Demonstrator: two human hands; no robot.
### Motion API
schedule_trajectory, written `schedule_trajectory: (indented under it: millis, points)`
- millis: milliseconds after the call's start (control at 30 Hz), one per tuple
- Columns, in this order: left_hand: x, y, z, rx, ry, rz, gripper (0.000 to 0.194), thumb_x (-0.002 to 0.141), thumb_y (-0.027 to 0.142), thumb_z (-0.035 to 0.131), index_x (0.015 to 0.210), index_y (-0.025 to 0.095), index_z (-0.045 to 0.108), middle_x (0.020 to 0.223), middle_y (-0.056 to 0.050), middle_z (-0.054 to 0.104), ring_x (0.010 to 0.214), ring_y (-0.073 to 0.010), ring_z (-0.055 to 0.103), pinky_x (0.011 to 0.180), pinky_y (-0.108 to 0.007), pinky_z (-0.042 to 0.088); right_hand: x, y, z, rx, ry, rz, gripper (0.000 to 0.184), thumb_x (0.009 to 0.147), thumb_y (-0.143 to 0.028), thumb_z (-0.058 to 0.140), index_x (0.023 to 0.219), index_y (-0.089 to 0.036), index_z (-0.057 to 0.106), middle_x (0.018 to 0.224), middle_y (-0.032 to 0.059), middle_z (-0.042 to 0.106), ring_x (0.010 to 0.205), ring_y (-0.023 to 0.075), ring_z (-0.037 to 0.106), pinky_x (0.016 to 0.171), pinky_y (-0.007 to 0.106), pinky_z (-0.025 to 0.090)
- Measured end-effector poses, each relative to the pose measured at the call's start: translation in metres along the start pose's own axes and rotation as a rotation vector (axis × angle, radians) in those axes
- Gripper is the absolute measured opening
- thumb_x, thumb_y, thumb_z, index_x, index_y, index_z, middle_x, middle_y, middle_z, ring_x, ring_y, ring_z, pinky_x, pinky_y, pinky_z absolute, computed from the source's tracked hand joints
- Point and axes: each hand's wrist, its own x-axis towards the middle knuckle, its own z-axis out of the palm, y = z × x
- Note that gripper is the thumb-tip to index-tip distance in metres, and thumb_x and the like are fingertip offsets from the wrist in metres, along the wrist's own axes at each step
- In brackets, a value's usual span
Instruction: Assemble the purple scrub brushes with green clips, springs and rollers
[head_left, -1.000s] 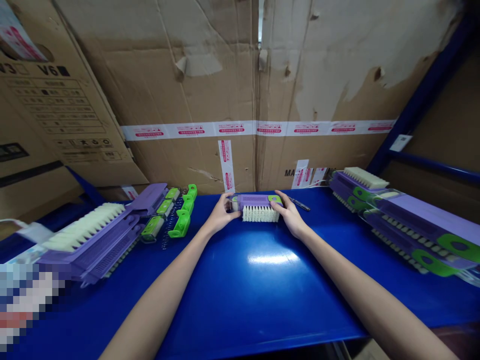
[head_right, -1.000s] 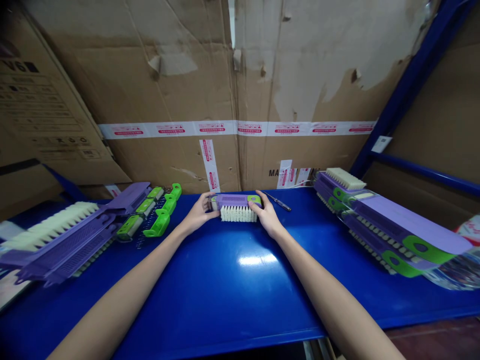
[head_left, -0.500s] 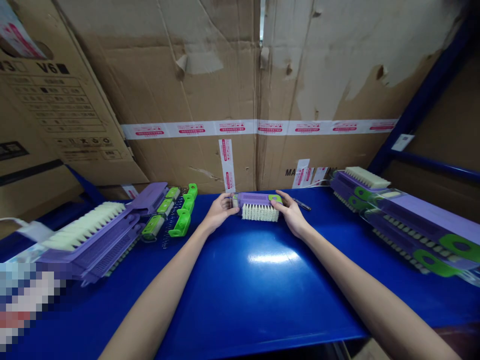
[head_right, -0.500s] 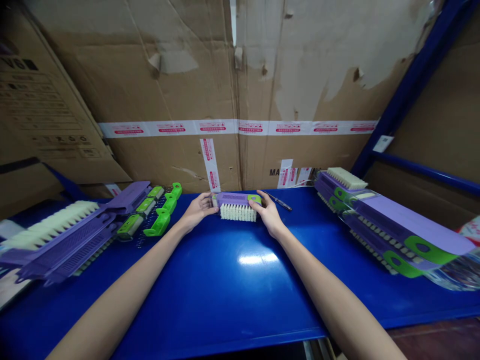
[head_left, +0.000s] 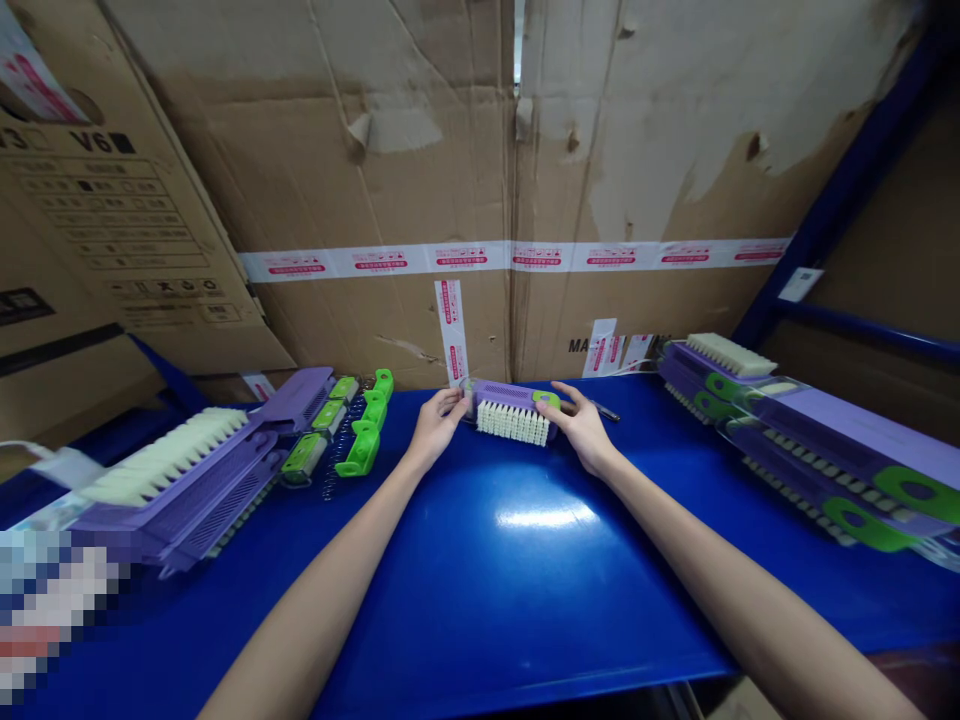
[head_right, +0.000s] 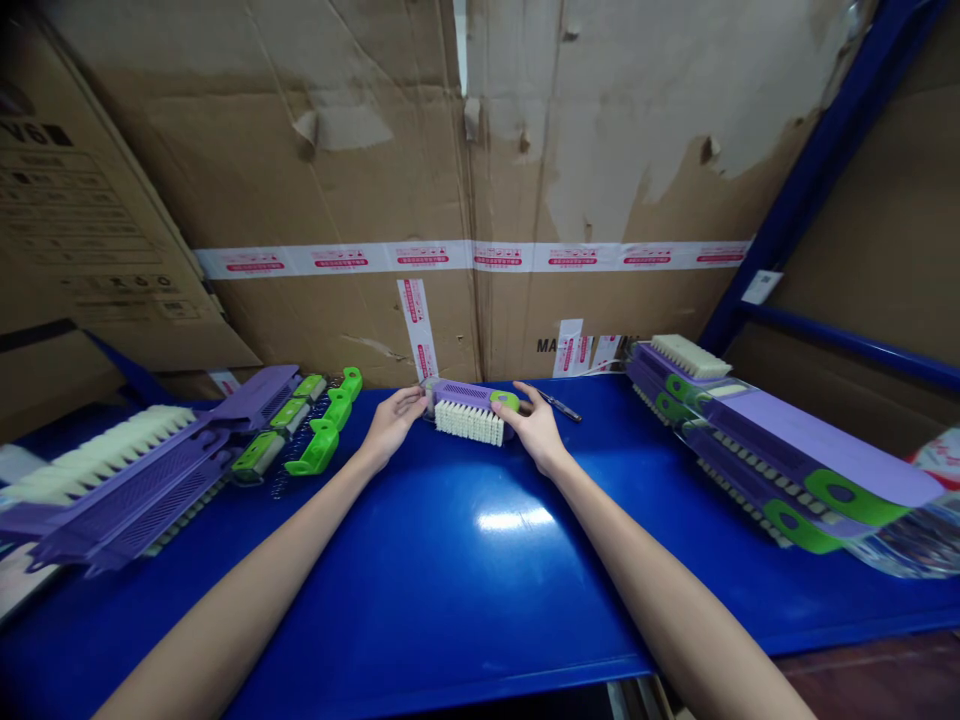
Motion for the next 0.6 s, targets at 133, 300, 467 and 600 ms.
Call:
schedule_trajectory:
  millis: [133, 300, 467, 600]
  points:
    - [-0.003, 0.004, 0.004, 0.113, 0.023, 0.006, 0.042, 0.073, 0.049, 0.065, 0.099, 0.017, 0.066, 0.110, -0.009, 0.064, 0.104, -0.0235, 0.059, 0.096, -0.039, 0.042, -0.004, 0.000, 0.003, -0.113, -0.010, -0.096, 0.069, 0.068, -0.048, 0.072, 0.127, -0.019, 0.049, 0.102, 0.0099, 0.069, 0.098, 0.0274, 0.065, 0.090, 0.045, 0.050]
    - [-0.010, 0.015, 0.009, 0.070, -0.003, -0.045, 0.053, 0.081, 0.051, 0.057, 0.123, 0.019, 0.051, 0.113, -0.009, 0.063, 0.109, -0.0223, 0.057, 0.096, -0.036, 0.042, -0.014, -0.001, 0.009, -0.429, -0.028, -0.472, 0.062, 0.075, -0.045, 0.068, 0.130, -0.022, 0.051, 0.117, 0.0085, 0.064, 0.108, 0.0266, 0.060, 0.096, 0.042, 0.046]
    - [-0.010, 0.010, 0.015, 0.044, -0.058, -0.079, 0.062, 0.081, 0.044, 0.060, 0.133, 0.018, 0.036, 0.123, -0.012, 0.058, 0.117, -0.0212, 0.053, 0.102, -0.036, 0.037, -0.023, -0.009, 0.015, -0.728, -0.186, -0.713, 0.053, 0.081, -0.045, 0.062, 0.130, -0.025, 0.054, 0.123, 0.0094, 0.062, 0.112, 0.0289, 0.055, 0.098, 0.048, 0.042]
    - [-0.005, -0.001, 0.014, 0.178, 0.060, -0.078, 0.057, 0.078, 0.045, 0.063, 0.127, 0.021, 0.045, 0.132, -0.014, 0.049, 0.122, -0.0242, 0.048, 0.103, -0.038, 0.035, -0.028, -0.015, 0.017, -0.784, -0.318, -0.798, 0.058, 0.081, -0.048, 0.060, 0.133, -0.024, 0.050, 0.122, 0.0111, 0.062, 0.113, 0.0296, 0.054, 0.099, 0.051, 0.040]
